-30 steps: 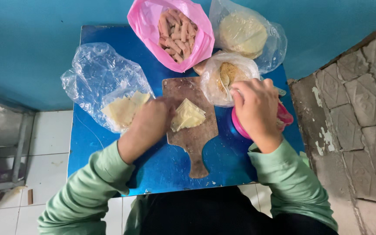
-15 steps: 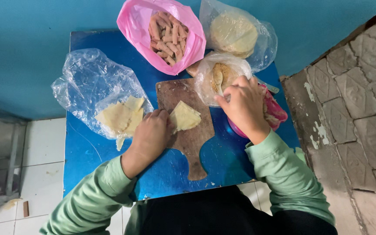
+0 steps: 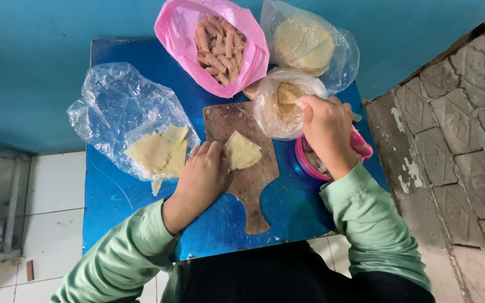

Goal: The person places a square pastry wrapper on a wooden board, spoons filling from a pink bowl onto it, and folds the wrapper over the filling by hand, repeating the cycle to produce filled rolls. Finished rolls accumulate in a pink bag on the table alongside stacks of unused wrappers.

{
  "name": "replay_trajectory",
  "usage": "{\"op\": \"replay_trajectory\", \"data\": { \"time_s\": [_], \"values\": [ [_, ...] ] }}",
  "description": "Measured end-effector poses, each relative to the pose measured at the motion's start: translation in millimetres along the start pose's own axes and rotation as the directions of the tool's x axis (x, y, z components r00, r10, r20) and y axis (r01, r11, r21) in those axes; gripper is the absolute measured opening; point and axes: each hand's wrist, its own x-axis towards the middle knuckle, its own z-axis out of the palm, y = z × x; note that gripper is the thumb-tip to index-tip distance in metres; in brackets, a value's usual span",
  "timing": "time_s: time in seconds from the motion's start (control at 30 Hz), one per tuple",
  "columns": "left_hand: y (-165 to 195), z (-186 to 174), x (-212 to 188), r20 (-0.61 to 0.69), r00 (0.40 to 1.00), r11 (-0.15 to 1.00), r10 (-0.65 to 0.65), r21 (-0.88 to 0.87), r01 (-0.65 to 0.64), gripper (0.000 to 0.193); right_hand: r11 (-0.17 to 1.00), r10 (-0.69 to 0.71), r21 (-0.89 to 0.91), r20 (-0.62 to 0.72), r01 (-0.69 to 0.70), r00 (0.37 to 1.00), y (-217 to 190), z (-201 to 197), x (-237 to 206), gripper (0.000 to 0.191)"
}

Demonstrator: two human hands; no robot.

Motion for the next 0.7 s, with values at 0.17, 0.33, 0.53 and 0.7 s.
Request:
{"op": "replay_trajectory", "data": {
  "time_s": [0.17,0.33,0.53,0.7],
  "values": [
    [3,-3,1,0.013,1.0,0.995,-0.018,-0.095,0.019,0.021,0.932,0.242,0.235,0.165,-0.277,0.956,11,-4,8,0.017],
    [2,-4,2,0.02,0.994,0.994,0.106,-0.039,-0.105,0.032,0.843,0.324,0.383,0.197,-0.376,0.926,29,-11,9,0.019],
    [0,-4,0,0.097,0.992,0.987,-0.085,-0.127,0.097,0.032,0.626,0.435,0.555,0.334,-0.548,0.836,37,-33,-2,0.017],
    [1,-5,0,0.068,0.995,0.988,-0.068,-0.135,0.076,0.033,0.669,0.267,0.578,0.401,-0.468,0.876,17,-35,-14,0.018]
  ]
}}
